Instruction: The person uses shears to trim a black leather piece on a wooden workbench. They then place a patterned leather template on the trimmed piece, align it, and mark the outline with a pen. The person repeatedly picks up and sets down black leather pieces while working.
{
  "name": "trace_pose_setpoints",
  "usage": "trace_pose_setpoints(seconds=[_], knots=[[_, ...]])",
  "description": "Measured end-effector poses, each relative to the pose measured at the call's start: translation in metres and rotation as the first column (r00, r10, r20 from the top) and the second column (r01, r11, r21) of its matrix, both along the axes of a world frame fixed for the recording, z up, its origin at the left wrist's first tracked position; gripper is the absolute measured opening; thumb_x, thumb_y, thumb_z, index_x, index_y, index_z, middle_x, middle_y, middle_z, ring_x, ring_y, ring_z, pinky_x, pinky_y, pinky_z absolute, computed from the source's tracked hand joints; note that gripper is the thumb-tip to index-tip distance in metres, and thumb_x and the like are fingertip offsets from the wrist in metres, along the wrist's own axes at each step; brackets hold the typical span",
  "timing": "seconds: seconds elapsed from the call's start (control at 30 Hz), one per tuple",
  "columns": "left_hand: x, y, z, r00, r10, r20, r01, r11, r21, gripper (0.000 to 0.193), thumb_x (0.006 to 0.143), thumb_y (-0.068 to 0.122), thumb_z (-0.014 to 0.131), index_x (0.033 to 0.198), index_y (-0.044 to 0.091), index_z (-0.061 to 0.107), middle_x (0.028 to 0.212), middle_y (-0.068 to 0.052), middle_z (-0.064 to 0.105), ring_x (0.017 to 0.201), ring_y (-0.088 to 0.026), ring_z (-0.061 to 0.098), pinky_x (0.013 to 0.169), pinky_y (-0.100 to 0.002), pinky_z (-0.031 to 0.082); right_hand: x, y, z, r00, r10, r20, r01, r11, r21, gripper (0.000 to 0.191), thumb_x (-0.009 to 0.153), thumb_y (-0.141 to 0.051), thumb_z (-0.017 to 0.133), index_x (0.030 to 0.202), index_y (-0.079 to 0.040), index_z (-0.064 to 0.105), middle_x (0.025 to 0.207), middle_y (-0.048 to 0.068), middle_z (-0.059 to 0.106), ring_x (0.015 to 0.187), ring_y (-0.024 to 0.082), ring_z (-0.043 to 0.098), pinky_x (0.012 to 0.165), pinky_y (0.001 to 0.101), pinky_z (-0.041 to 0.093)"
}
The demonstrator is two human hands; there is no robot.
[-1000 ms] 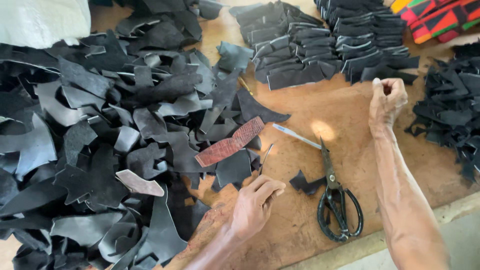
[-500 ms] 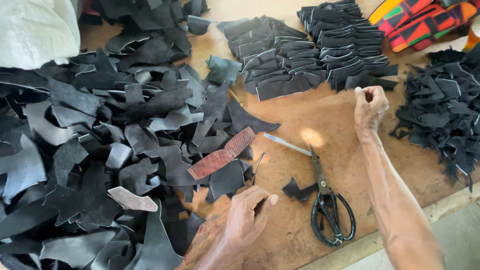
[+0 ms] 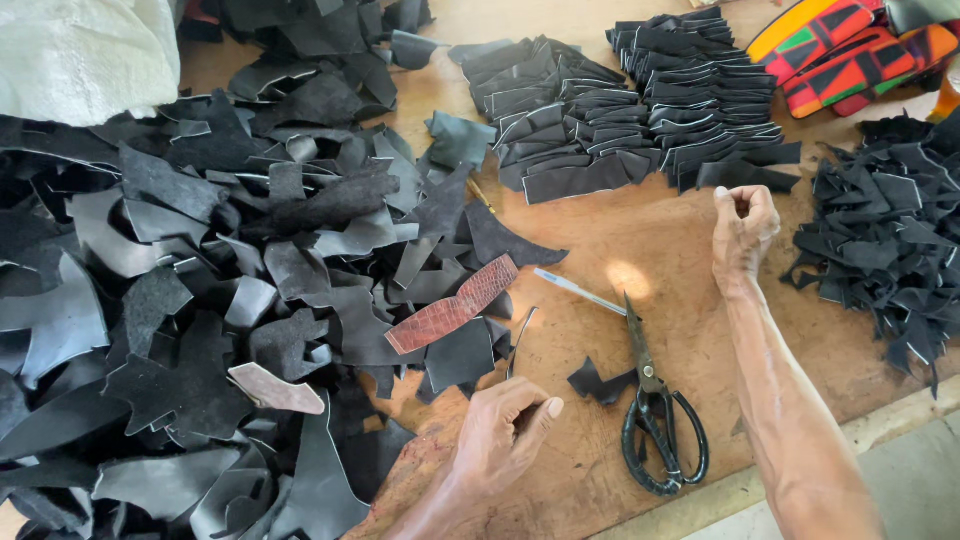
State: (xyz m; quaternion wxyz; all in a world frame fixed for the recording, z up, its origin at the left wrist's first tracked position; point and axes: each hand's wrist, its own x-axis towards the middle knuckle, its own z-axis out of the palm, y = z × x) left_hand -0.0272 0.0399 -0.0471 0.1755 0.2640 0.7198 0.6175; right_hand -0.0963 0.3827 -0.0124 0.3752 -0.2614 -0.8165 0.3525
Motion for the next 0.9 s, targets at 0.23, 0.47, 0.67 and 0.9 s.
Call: trace_pose_setpoints(seconds=[0.23,0.47,0.67,0.9], knots=[[0.001,0.0,-0.003,1.0,0.003,-0.027,-0.003,1.0,0.0,0.019,0.095,0.018,0.072,0.084,0.002,0.069,0.069,-0.009,0.06,0.056,-0.021,0.056,0.053,-0.035,0.041,0.0,0.005,-0.004,0.999,0.021,0.027,-0.024,0.991,0.134,0.022,0.102,-0.012,0.077,0.09,-0.002,0.061,0.084,-0.001,0.057,0.077,0.01,0.052,0.07,0.028,0.044],[0.001,0.003,-0.007,0.999,0.036,-0.04,-0.033,0.996,0.089,0.005,0.092,0.004,0.065,0.097,0.002,0.066,0.08,-0.012,0.067,0.067,-0.027,0.064,0.06,-0.035,0.049,0.001,0.017,-0.015,0.999,0.034,0.04,-0.04,0.985,0.169,0.024,0.104,-0.011,0.078,0.091,-0.002,0.06,0.084,0.001,0.058,0.077,0.01,0.052,0.07,0.0288,0.045],[-0.007,-0.008,0.021,0.979,-0.125,0.163,0.123,0.992,0.022,0.019,0.098,0.017,0.067,0.092,-0.001,0.067,0.074,-0.014,0.065,0.067,-0.025,0.062,0.061,-0.037,0.048,0.005,0.027,-0.024,0.993,0.087,0.078,-0.105,0.956,0.275,0.022,0.105,-0.005,0.075,0.089,0.0,0.061,0.091,0.002,0.058,0.083,0.012,0.053,0.073,0.031,0.045],[0.011,-0.053,0.098,0.887,-0.451,-0.103,0.434,0.735,0.521,0.036,0.105,0.032,0.056,0.109,0.001,0.073,0.114,-0.013,0.071,0.106,-0.018,0.067,0.09,-0.034,0.053,0.004,0.025,-0.031,0.994,0.094,0.055,-0.103,0.977,0.186,0.012,0.097,-0.002,0.071,0.091,0.0,0.061,0.087,0.001,0.058,0.084,0.011,0.052,0.076,0.0303,0.045]])
